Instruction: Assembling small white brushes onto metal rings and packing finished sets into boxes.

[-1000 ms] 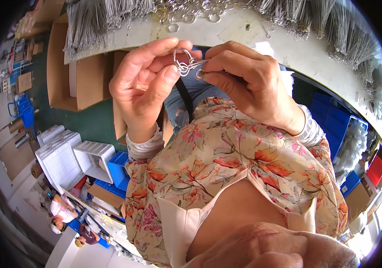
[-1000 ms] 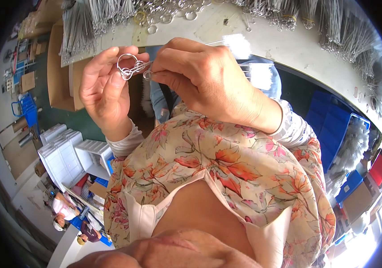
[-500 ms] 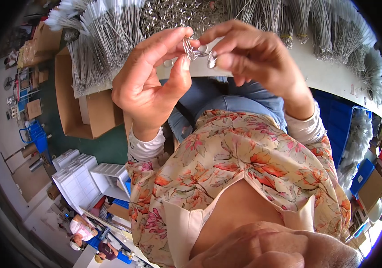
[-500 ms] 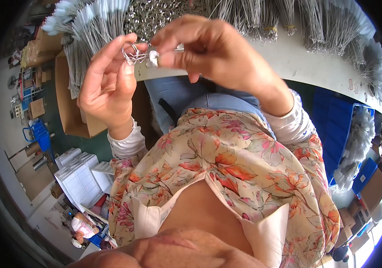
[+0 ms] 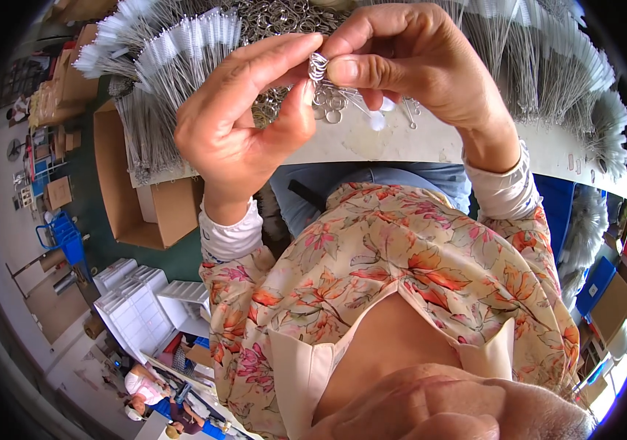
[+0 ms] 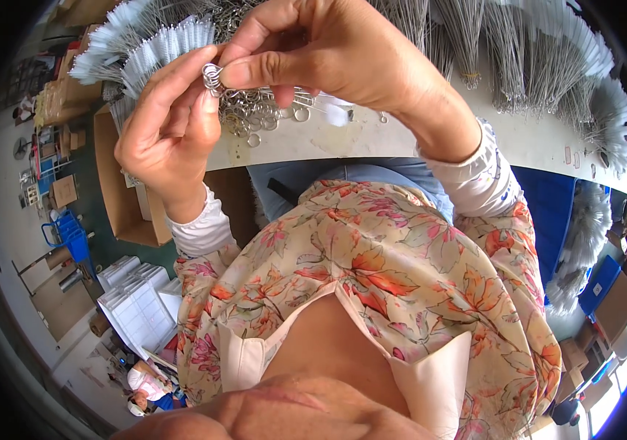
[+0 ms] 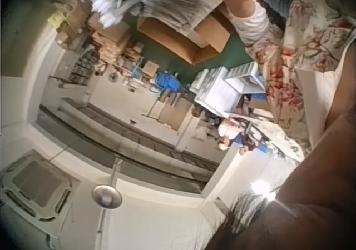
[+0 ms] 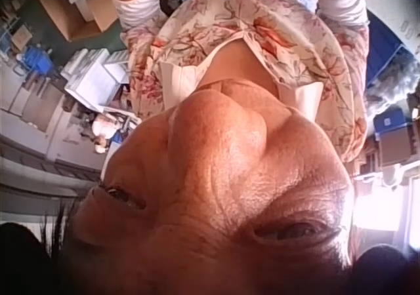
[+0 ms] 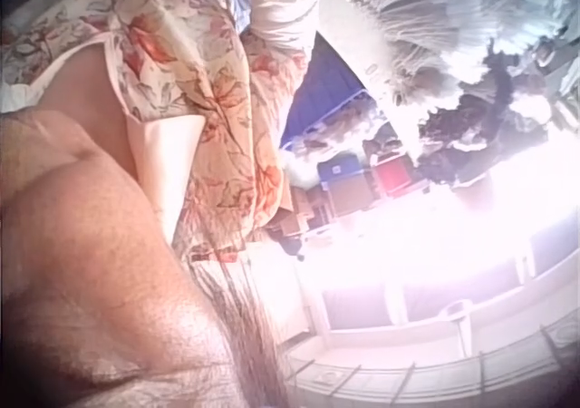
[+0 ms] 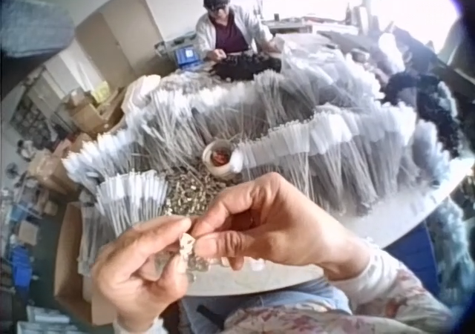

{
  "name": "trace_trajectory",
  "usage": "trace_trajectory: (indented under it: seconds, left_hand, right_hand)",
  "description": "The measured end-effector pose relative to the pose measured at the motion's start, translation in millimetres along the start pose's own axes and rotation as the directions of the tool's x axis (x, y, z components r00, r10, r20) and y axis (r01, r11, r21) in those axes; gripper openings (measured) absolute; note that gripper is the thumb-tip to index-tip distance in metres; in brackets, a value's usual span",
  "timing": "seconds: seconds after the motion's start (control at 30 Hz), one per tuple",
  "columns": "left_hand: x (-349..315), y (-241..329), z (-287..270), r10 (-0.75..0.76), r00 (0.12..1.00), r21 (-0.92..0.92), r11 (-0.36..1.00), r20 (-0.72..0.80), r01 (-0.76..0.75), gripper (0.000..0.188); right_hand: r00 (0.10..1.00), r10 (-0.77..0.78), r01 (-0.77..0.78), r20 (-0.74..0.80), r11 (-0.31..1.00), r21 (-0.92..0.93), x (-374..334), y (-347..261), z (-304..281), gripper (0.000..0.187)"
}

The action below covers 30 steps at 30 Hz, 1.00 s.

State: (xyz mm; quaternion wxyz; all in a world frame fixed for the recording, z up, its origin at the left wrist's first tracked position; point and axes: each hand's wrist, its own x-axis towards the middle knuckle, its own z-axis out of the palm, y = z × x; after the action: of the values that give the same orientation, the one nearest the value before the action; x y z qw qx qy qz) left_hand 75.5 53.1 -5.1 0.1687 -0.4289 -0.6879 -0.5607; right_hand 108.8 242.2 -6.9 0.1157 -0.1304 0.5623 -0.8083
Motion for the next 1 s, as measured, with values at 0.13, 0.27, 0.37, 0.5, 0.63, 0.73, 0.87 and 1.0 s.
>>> trace_trajectory:
  seconds: [0.13,0.27,0.37,0.5,0.63,0.73,0.87,1.0]
  left_hand:
    - [3.4,-5.3,-10.6,-0.002,0.997,-0.041,0.999,0.082,0.005,0.03]
    - [3.6,-5.2,-13.0,-0.028,0.988,0.043,0.999,0.154,0.022,0.028]
    - [3.4,-7.1,-14.2,-0.144,0.98,-0.135,0.977,0.137,0.162,0.028]
    - [7.0,-3.3,-12.7,-0.206,0.97,-0.125,0.967,0.126,0.221,0.029]
    - [7.5,-3.9,-6.7,-0.264,0.96,-0.194,0.941,0.092,0.277,0.028]
    - [8.3,-4.3,-4.5,-0.253,0.96,-0.134,0.954,0.12,0.269,0.028]
    - [8.9,-3.8,-3.2,-0.243,0.963,-0.1,0.962,0.117,0.254,0.028]
    - [8.8,-5.5,-1.2,-0.202,0.973,-0.099,0.972,0.115,0.214,0.028]
  right_hand:
    - [0.989,0.124,-0.134,-0.075,0.979,-0.151,2.5,-25.9,18.5,0.013]
    - [0.99,-0.114,0.076,-0.089,0.935,-0.347,-2.8,7.4,8.2,0.011]
    - [0.99,-0.108,0.078,-0.088,0.954,-0.289,-4.8,12.7,11.0,0.011]
    - [0.995,-0.078,0.073,-0.066,0.995,-0.071,-2.1,13.0,10.3,0.015]
    - [0.989,-0.083,0.084,-0.122,0.996,0.001,-3.9,18.9,9.6,0.014]
    - [0.988,-0.107,0.103,-0.108,0.994,-0.04,-1.4,20.4,4.9,0.017]
    - [0.993,-0.037,0.046,-0.108,0.995,0.088,1.7,20.6,2.2,0.01]
    - [0.996,0.051,-0.054,-0.073,0.998,-0.041,3.2,9.1,-3.8,0.009]
